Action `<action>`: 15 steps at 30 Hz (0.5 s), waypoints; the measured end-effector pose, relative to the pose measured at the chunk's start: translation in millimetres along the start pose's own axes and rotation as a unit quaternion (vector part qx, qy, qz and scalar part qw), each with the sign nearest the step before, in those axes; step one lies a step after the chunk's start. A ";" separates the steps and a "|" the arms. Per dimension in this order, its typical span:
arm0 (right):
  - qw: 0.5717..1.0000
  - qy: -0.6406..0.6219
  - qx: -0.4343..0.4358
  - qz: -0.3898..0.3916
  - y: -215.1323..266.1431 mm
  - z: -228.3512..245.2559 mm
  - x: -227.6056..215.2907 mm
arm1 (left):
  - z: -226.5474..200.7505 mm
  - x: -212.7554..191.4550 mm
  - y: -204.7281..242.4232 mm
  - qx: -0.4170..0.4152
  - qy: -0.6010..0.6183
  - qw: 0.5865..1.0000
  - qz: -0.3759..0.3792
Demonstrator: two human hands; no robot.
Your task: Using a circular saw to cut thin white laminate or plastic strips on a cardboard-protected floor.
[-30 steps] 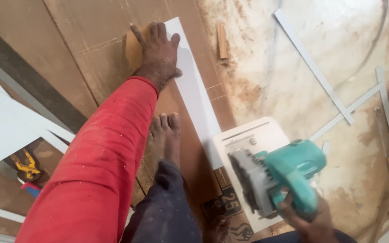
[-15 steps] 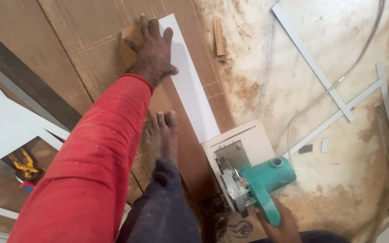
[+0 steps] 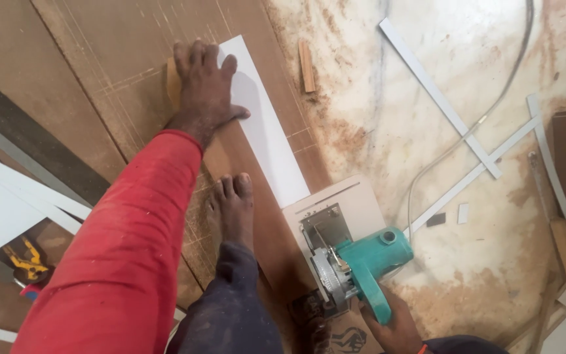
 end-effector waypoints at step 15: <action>0.996 -0.015 -0.077 -0.034 -126.1 154.6 18.8 | 42.4 -16.8 11.7 0.079 0.169 0.970 -0.154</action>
Point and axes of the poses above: each hand's wrist, its own y-axis away from the middle knuckle, its own x-axis out of the palm, z = x × y, the point moved 4 cm from there along -y, towards the middle knuckle, and after that the axes turned 3 degrees about -z, right-handed, at the moved point
